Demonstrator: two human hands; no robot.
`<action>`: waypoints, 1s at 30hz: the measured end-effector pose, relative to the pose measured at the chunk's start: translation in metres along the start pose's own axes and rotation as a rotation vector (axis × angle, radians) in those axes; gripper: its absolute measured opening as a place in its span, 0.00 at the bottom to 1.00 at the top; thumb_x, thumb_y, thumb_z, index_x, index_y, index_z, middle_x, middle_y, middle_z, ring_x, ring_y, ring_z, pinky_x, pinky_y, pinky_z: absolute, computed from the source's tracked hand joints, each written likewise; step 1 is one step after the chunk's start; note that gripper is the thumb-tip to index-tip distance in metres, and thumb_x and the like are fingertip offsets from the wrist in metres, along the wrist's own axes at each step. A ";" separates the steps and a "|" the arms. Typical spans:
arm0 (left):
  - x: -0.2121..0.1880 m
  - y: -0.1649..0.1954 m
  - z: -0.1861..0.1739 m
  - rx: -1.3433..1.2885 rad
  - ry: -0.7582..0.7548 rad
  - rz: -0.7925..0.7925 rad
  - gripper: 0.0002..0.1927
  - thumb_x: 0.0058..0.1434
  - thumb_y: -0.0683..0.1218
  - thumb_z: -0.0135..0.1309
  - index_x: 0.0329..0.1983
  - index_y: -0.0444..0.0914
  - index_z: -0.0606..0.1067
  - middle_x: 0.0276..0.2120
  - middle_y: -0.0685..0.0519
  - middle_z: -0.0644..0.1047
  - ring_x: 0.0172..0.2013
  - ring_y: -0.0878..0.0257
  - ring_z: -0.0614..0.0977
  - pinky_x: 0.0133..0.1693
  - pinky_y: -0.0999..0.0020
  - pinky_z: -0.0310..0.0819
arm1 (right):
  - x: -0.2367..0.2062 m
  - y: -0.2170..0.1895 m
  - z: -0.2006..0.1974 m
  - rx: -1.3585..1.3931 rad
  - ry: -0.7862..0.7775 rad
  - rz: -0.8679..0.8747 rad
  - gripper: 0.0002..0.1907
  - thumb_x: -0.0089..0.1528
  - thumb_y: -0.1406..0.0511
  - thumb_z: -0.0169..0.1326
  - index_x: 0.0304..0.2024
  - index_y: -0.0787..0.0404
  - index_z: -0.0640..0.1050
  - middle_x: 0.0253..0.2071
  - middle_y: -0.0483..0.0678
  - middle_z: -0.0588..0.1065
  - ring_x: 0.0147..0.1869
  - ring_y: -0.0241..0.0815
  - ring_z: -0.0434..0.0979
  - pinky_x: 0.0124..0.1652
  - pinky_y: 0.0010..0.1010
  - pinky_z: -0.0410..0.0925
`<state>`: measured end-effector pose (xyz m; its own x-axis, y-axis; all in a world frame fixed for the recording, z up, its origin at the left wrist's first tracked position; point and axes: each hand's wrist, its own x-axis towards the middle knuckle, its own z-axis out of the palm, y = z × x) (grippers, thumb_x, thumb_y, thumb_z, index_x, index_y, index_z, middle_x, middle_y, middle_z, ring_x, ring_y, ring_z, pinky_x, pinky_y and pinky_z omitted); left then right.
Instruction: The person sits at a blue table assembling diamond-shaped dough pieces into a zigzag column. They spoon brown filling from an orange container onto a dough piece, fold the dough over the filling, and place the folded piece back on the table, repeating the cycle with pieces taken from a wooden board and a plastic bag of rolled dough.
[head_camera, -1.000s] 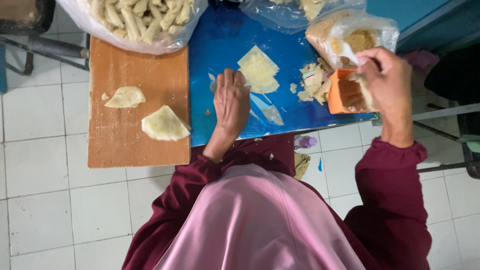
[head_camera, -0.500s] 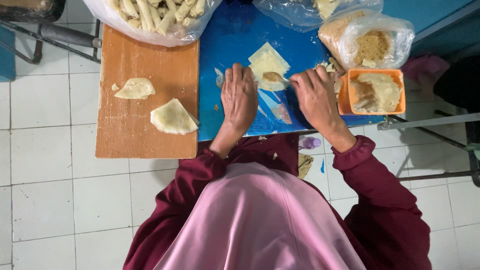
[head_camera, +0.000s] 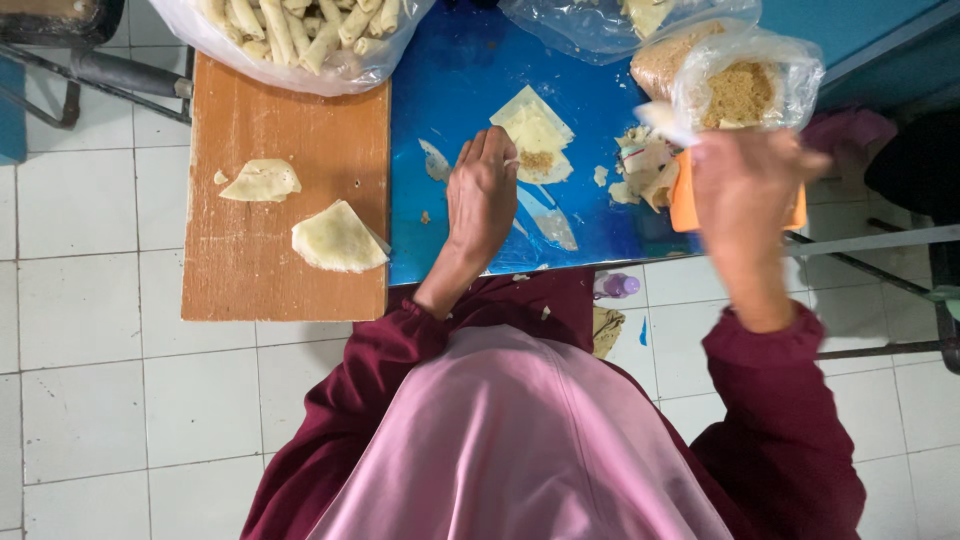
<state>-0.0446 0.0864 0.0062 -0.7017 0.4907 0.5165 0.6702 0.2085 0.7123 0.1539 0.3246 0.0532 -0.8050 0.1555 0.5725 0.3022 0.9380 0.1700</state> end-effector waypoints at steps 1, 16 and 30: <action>0.001 0.002 0.001 -0.016 -0.001 -0.012 0.11 0.59 0.33 0.55 0.39 0.35 0.66 0.35 0.45 0.74 0.37 0.44 0.78 0.38 0.49 0.71 | -0.002 0.020 -0.008 -0.058 0.008 0.040 0.07 0.76 0.62 0.51 0.43 0.52 0.79 0.39 0.39 0.74 0.46 0.38 0.66 0.55 0.34 0.53; -0.001 0.002 -0.003 -0.144 -0.190 0.001 0.23 0.53 0.32 0.63 0.50 0.34 0.68 0.45 0.44 0.74 0.43 0.47 0.79 0.42 0.53 0.74 | 0.026 -0.117 0.031 0.392 -0.095 0.170 0.11 0.63 0.64 0.65 0.45 0.58 0.79 0.40 0.49 0.75 0.47 0.53 0.71 0.46 0.45 0.60; -0.004 0.000 -0.003 -0.083 -0.219 0.077 0.25 0.53 0.34 0.65 0.52 0.32 0.68 0.49 0.42 0.71 0.51 0.43 0.75 0.50 0.53 0.71 | 0.030 -0.122 0.035 0.704 -0.119 0.310 0.07 0.66 0.70 0.60 0.43 0.64 0.74 0.40 0.49 0.75 0.43 0.50 0.76 0.43 0.42 0.66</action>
<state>-0.0427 0.0818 0.0057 -0.5737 0.6762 0.4621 0.6914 0.0974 0.7159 0.0752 0.2258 0.0213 -0.7983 0.4376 0.4138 0.1589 0.8158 -0.5561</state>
